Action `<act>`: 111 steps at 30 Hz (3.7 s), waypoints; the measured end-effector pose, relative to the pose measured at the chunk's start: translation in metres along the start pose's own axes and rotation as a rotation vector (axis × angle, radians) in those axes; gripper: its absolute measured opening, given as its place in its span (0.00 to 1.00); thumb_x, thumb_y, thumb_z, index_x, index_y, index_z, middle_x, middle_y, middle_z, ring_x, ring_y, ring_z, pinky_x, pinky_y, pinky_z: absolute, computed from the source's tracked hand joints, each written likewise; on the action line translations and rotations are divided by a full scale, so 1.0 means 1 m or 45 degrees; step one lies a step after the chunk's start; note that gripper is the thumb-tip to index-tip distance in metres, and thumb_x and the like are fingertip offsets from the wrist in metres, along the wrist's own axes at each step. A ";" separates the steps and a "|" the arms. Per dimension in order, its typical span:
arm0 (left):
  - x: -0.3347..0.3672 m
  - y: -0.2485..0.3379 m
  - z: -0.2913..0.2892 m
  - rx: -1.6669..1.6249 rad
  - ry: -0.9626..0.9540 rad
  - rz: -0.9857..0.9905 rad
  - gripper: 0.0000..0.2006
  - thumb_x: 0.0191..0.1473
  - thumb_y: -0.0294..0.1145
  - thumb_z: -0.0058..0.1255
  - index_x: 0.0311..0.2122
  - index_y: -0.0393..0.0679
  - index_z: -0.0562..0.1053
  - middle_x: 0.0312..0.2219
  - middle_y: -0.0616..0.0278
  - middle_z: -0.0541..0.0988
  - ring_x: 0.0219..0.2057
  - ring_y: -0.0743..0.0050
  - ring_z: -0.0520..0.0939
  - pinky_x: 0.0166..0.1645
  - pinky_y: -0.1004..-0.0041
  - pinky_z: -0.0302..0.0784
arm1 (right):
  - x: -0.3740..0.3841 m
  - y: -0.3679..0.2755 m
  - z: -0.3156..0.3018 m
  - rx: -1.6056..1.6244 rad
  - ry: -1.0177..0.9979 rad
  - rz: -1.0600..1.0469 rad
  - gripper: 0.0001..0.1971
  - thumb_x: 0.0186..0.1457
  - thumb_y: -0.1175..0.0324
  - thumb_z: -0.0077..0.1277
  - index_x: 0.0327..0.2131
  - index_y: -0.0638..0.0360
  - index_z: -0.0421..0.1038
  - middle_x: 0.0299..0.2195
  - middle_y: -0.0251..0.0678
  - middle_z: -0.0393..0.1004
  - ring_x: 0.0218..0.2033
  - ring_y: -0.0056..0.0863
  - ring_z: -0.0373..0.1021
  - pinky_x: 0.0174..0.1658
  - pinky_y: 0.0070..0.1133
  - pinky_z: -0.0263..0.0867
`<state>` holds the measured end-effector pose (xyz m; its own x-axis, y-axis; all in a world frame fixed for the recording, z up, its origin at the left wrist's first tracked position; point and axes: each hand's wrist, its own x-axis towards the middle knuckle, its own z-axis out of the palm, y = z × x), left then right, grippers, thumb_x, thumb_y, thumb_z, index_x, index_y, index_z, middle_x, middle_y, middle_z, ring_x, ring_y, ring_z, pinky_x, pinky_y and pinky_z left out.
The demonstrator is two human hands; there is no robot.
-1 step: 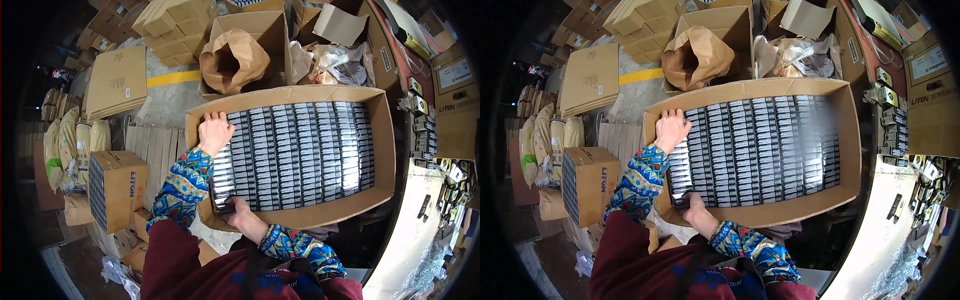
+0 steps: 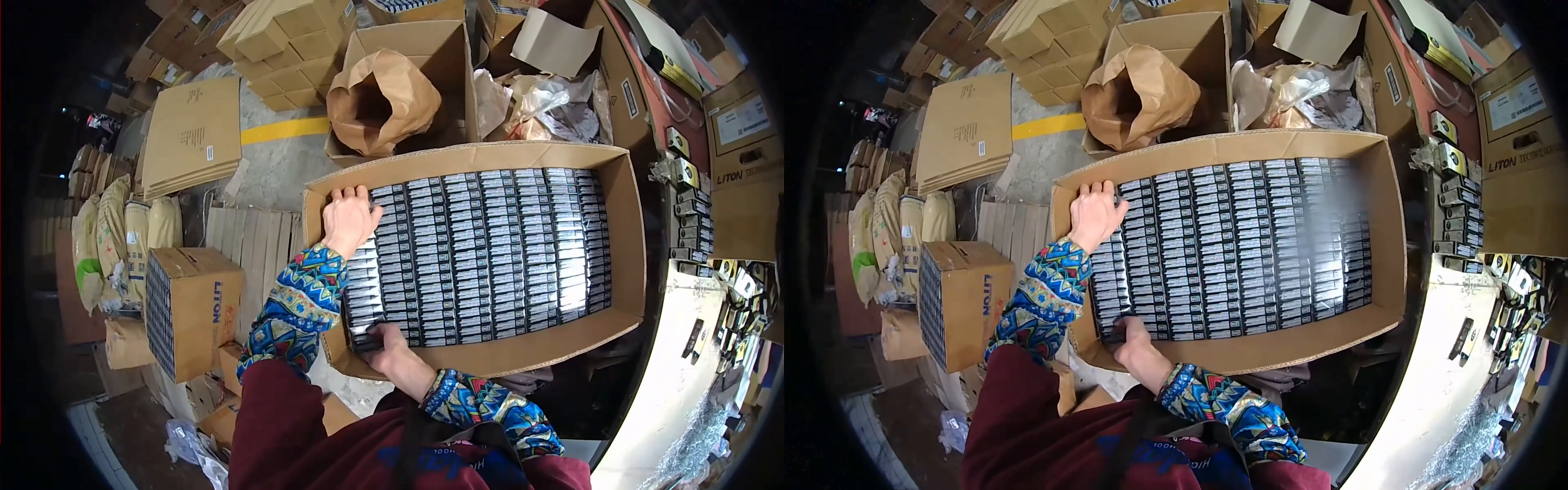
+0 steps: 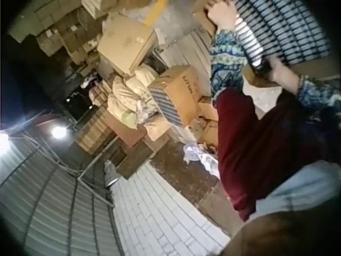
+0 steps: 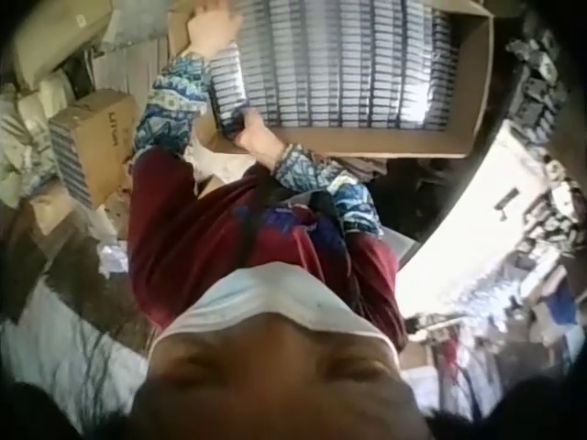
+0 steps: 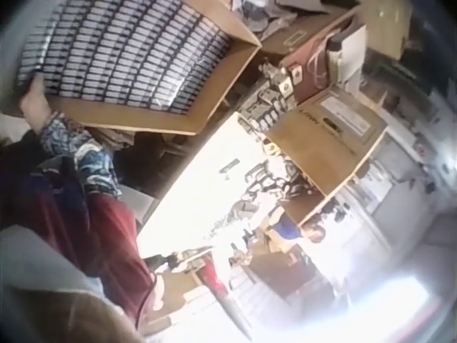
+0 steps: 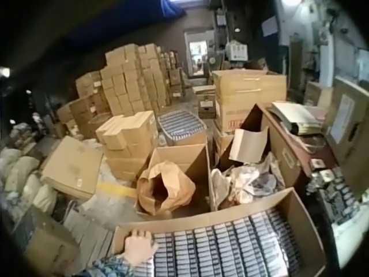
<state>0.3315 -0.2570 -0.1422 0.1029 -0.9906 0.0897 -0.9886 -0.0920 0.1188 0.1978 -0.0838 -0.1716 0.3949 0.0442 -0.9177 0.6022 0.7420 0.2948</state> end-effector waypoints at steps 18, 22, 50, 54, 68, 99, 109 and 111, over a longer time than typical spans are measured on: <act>-0.038 0.024 0.050 -0.276 0.308 -0.296 0.28 0.60 0.45 0.43 0.58 0.33 0.61 0.57 0.45 0.62 0.62 0.38 0.55 0.65 0.49 0.49 | -0.032 0.000 0.015 -0.021 0.077 -0.094 0.13 0.51 0.75 0.37 0.40 0.72 0.63 0.42 0.52 0.69 0.46 0.51 0.67 0.59 0.46 0.59; -0.044 0.030 0.053 -0.348 0.395 -0.338 0.28 0.61 0.42 0.44 0.60 0.33 0.59 0.59 0.43 0.59 0.62 0.34 0.52 0.65 0.48 0.50 | -0.039 0.004 0.025 0.030 0.096 -0.127 0.17 0.51 0.75 0.36 0.44 0.74 0.64 0.46 0.54 0.69 0.51 0.50 0.65 0.63 0.44 0.53; 0.014 0.037 0.015 -0.907 0.313 -1.394 0.29 0.49 0.38 0.55 0.53 0.32 0.64 0.50 0.39 0.69 0.52 0.39 0.68 0.56 0.49 0.63 | -0.039 -0.003 0.007 -0.070 -0.236 -0.043 0.24 0.50 0.66 0.40 0.51 0.64 0.62 0.54 0.51 0.64 0.56 0.51 0.61 0.62 0.48 0.51; 0.020 0.023 0.029 -0.825 0.246 -1.403 0.26 0.49 0.42 0.55 0.46 0.29 0.69 0.46 0.37 0.72 0.48 0.38 0.73 0.52 0.53 0.70 | -0.076 0.002 0.022 -0.141 -0.138 0.002 0.22 0.48 0.68 0.44 0.48 0.62 0.58 0.53 0.49 0.61 0.54 0.47 0.61 0.61 0.44 0.55; 0.015 -0.011 0.030 -0.630 -0.053 -1.169 0.14 0.51 0.37 0.51 0.37 0.37 0.78 0.38 0.42 0.80 0.42 0.41 0.80 0.46 0.55 0.76 | -0.012 -0.002 -0.006 -0.006 -0.177 -0.036 0.09 0.50 0.74 0.43 0.36 0.61 0.66 0.40 0.40 0.71 0.40 0.36 0.69 0.53 0.36 0.65; -0.144 0.018 -0.035 0.129 -1.432 0.562 0.09 0.40 0.28 0.56 0.30 0.39 0.77 0.28 0.48 0.80 0.36 0.49 0.81 0.38 0.57 0.78 | -0.146 -0.074 -0.052 -0.045 -0.578 -0.850 0.20 0.57 0.75 0.47 0.52 0.65 0.58 0.51 0.46 0.66 0.54 0.38 0.64 0.60 0.32 0.62; -0.134 -0.095 -0.035 0.203 -1.906 1.032 0.10 0.47 0.38 0.49 0.26 0.48 0.80 0.28 0.56 0.82 0.25 0.59 0.80 0.30 0.66 0.75 | -0.198 -0.030 -0.063 -0.312 -1.007 -1.001 0.18 0.62 0.71 0.44 0.54 0.65 0.63 0.50 0.43 0.71 0.49 0.31 0.71 0.53 0.26 0.69; -0.138 -0.098 -0.037 0.174 -1.491 1.213 0.17 0.47 0.49 0.51 0.25 0.45 0.79 0.24 0.53 0.81 0.26 0.56 0.81 0.31 0.60 0.76 | -0.252 -0.040 -0.098 -0.452 -0.873 -1.264 0.18 0.64 0.71 0.43 0.55 0.66 0.62 0.51 0.43 0.70 0.50 0.30 0.71 0.53 0.25 0.69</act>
<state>0.4187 -0.1078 -0.1298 -0.6393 -0.1969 -0.7433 -0.6427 0.6675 0.3760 0.0059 -0.0591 0.0215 0.2223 -0.9123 -0.3439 0.6682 0.3994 -0.6276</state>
